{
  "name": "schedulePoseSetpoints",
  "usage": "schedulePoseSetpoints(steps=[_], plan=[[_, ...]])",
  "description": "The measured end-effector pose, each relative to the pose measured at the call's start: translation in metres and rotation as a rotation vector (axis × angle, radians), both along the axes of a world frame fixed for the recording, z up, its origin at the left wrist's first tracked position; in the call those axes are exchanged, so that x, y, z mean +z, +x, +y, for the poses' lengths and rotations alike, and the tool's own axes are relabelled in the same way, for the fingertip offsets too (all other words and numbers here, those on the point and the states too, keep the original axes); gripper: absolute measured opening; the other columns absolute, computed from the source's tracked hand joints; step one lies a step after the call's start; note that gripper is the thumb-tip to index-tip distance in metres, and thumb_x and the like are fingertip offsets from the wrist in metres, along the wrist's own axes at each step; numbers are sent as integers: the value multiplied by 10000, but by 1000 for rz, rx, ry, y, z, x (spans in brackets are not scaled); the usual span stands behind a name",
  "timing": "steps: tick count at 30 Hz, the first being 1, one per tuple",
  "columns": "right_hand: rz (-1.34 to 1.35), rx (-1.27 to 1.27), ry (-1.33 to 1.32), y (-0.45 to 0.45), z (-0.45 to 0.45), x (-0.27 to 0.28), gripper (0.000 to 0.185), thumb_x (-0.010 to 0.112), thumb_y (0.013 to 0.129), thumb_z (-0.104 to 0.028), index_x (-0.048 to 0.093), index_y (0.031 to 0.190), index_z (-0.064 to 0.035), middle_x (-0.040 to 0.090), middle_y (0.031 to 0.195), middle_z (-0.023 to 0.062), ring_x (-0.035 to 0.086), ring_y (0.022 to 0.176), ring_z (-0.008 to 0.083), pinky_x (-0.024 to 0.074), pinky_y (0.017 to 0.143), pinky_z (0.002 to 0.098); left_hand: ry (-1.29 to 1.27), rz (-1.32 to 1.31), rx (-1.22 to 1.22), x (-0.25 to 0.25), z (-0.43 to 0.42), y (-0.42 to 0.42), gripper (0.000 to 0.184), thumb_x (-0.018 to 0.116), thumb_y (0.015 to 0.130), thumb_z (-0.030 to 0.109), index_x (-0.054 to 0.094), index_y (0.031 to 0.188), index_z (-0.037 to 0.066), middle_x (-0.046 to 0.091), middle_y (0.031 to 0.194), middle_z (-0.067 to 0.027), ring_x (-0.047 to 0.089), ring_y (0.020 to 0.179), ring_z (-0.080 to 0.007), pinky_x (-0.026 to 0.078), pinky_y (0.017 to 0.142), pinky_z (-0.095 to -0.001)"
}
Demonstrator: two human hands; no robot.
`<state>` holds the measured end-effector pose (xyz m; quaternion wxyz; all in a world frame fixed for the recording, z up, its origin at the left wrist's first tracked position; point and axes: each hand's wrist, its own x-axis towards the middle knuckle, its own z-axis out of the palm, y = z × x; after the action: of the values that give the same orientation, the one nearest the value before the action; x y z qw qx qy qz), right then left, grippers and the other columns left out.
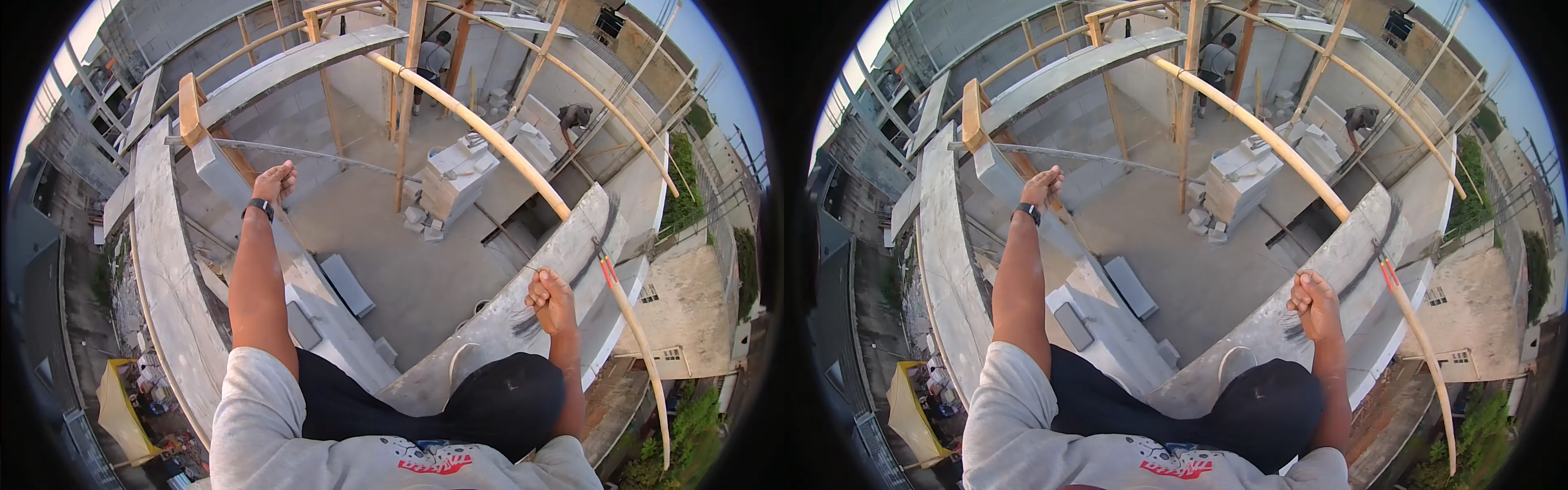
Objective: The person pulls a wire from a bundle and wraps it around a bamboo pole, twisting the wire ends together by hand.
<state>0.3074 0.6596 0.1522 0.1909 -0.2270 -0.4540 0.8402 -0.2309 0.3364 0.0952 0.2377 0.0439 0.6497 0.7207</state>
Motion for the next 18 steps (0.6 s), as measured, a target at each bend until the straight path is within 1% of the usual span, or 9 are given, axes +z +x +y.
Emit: schedulePoseSetpoints(steps=[1,3,4,6,8,10,13,15,18], plan=[[4,-15,-6,4,4,-16,235,566,996,-231,615,915,-16,513,681,-30,439,578,69,464,645,284,-6,4,-15,1,9,1,227,717,920,301,677,974,84,685,838,24,634,675,-62,559,647,-241],[-697,-132,784,9,12,-49,238,543,987,-215,610,891,-7,580,700,54,543,625,180,476,671,339,17,24,-73,0,26,4,225,718,919,293,677,981,81,693,867,7,651,701,-75,574,684,-252],[-686,-130,1173,13,6,-57,222,531,964,-201,619,917,-3,637,781,157,617,741,317,483,716,410,21,28,-63,3,36,7,225,718,919,293,677,981,81,693,867,7,651,701,-75,574,684,-252],[-745,100,1198,30,4,-74,214,535,946,-201,636,931,-12,655,866,203,630,850,392,481,760,458,-21,46,-103,3,53,13,221,723,915,283,680,971,74,701,897,-14,667,731,-94,584,712,-258],[-680,513,1086,48,4,-83,220,571,931,-211,667,936,-13,670,831,154,652,767,300,493,701,389,-42,81,-129,-8,67,13,249,745,897,268,682,975,41,705,887,-36,679,734,-119,592,697,-276],[-709,858,346,53,0,-56,248,608,968,-241,679,949,-3,571,681,20,501,570,78,400,509,264,-101,109,-46,-2,82,26,209,748,896,248,681,908,51,705,848,-31,670,713,-104,580,678,-261],[-313,775,75,77,10,-57,269,620,978,-265,659,932,-3,507,638,-18,442,543,65,362,480,248,-144,149,1,-8,90,25,216,757,884,230,679,915,31,706,844,-45,682,716,-119,590,669,-280],[269,243,-246,85,22,-64,272,624,980,-275,640,913,-11,475,639,-24,407,529,74,354,493,231,-166,146,-39,-12,94,31,222,763,877,229,679,917,28,707,844,-50,688,723,-125,594,674,-284],[93,-237,-286,71,36,-84,250,608,983,-225,625,862,-7,462,635,-6,399,527,92,367,503,250,-174,119,-144,-6,100,33,224,767,875,238,676,921,39,707,852,-50,688,728,-126,596,699,-286]])
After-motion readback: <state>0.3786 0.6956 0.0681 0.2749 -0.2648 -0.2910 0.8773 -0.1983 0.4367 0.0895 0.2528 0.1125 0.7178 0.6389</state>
